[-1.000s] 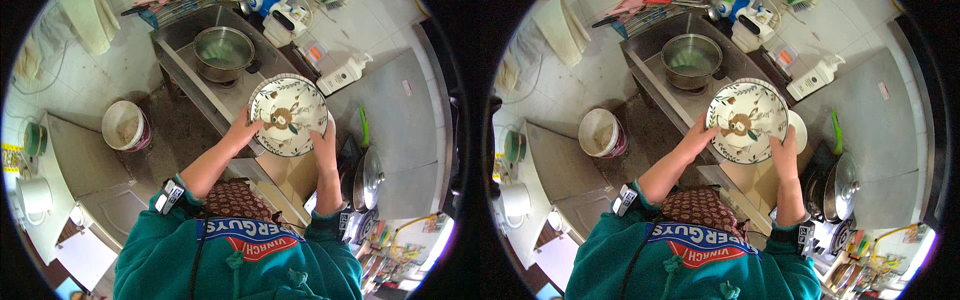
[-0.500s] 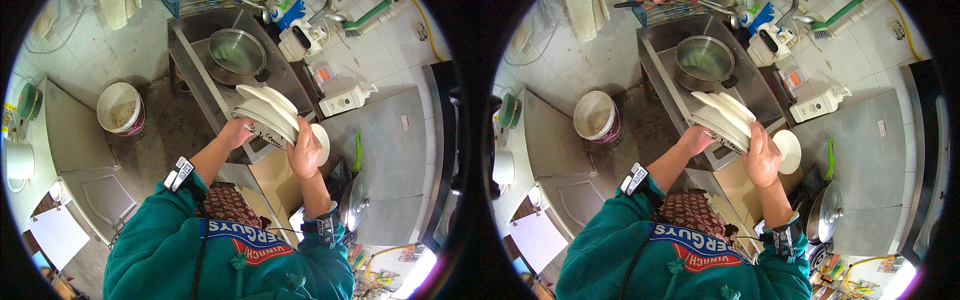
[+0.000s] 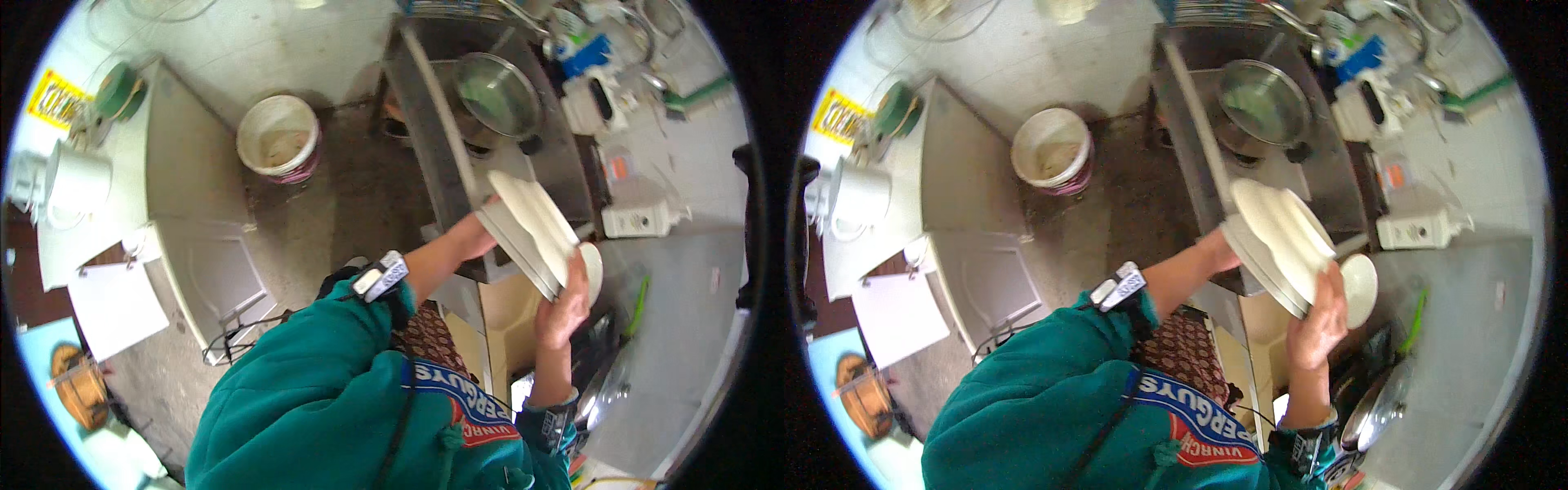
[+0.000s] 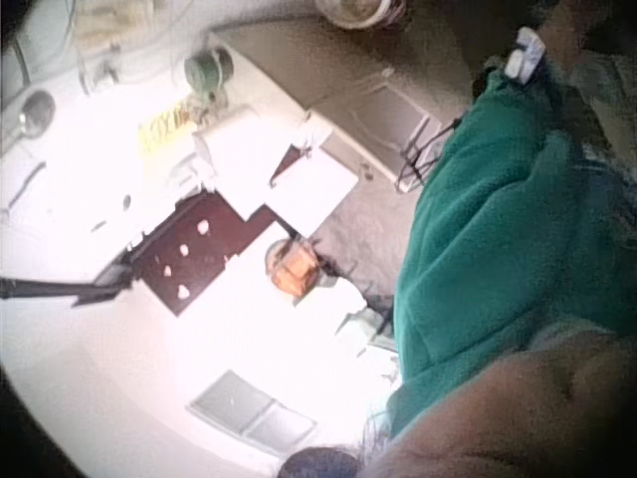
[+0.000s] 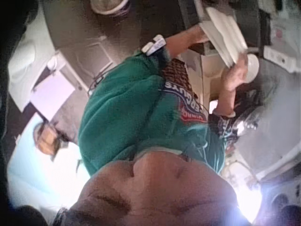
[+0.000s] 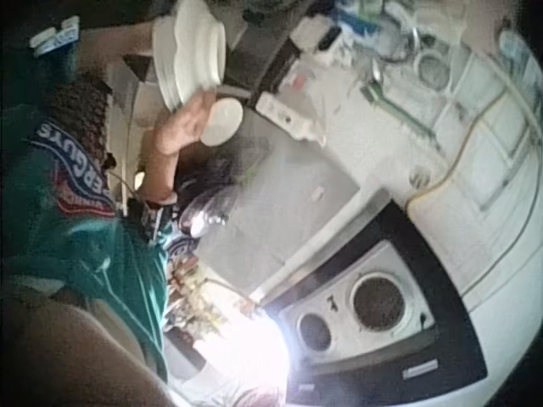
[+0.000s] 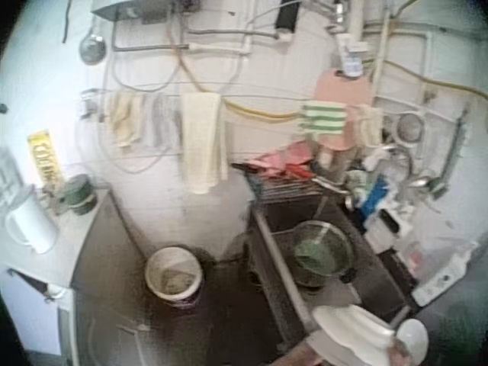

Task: The person washes a bowl, chopsticks, and a plate in the sink using a sponge, then rinses them under running water. They place the cleaned items into a cabinet and return to the sink to continue washing additional dishes.

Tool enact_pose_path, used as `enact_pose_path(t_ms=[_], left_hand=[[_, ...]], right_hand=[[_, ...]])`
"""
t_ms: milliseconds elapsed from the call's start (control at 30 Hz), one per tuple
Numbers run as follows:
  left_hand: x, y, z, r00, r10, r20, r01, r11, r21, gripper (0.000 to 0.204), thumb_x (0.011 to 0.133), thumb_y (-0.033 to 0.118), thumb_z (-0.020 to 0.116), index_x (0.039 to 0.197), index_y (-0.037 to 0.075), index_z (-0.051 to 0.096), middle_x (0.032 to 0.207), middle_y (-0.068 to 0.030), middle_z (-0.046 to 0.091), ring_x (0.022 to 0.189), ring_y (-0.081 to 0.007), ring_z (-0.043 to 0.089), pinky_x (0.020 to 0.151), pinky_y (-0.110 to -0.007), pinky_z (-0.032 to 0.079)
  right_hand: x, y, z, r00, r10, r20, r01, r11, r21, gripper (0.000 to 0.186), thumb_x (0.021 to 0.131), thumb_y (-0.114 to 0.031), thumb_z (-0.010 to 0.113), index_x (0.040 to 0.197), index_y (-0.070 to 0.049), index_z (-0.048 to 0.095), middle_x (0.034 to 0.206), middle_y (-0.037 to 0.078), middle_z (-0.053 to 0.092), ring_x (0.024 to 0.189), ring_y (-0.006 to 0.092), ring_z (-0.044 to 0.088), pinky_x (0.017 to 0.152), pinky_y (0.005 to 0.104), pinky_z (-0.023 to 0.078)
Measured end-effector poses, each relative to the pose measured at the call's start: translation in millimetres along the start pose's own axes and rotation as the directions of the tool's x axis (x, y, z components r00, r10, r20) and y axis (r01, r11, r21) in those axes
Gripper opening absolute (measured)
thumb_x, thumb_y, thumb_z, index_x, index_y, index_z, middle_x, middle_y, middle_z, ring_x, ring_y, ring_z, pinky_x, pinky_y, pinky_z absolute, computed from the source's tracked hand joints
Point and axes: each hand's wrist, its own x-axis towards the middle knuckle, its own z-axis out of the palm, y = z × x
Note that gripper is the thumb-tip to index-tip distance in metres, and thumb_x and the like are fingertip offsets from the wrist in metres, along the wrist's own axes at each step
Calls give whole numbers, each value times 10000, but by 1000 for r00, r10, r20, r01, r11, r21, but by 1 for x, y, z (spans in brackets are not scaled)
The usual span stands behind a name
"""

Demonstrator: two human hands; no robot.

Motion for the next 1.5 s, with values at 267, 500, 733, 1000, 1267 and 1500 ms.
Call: enact_pose_path(t_ms=[267,500,733,1000,1267,1500], left_hand=[[-35,33,21,999,-25,38,25,1000,-15,602,892,362,497,1396,290,175,1389,7,320,1259,-177,333,1010,-418,299],[-115,56,39,968,232,-98,-231,973,23,590,895,296,513,1391,258,196,1364,-12,351,1222,-175,381,978,-357,349],[-238,61,48,855,455,-248,-437,890,128,532,915,279,478,1378,223,223,1311,-50,410,1167,-198,452,950,-358,398],[-364,60,50,686,667,-291,-631,744,219,535,933,311,436,1388,155,202,1329,-61,384,1182,-194,437,983,-353,377],[-545,59,67,405,864,-300,-803,493,336,474,896,270,508,1305,75,371,1221,-78,507,1084,-183,530,930,-333,443],[-765,52,89,135,809,-572,-822,414,391,461,908,255,475,1283,3,382,1231,-183,496,1072,-260,548,904,-384,481]], right_hand=[[-5,-24,-9,996,-11,-85,13,1000,28,451,826,-86,595,1225,-9,399,1164,247,518,1030,402,541,857,439,464],[-20,-58,-8,962,-159,-223,211,949,234,447,822,-90,612,1212,-21,404,1170,245,512,1032,381,531,876,436,441],[-44,-116,-8,937,-288,-200,350,751,560,443,798,-28,587,1214,6,438,1193,224,501,1093,344,495,941,401,379],[-59,-205,-26,824,-490,-284,527,478,703,366,826,-71,549,1161,30,440,1175,269,498,1080,377,502,941,415,372],[-114,-351,-47,698,-585,-412,644,261,720,373,833,-161,591,1125,24,450,1145,261,515,1046,372,534,880,412,437],[-180,-535,-76,649,-627,-431,578,39,815,420,643,6,646,1047,-21,534,1066,205,574,961,341,591,816,386,491]])
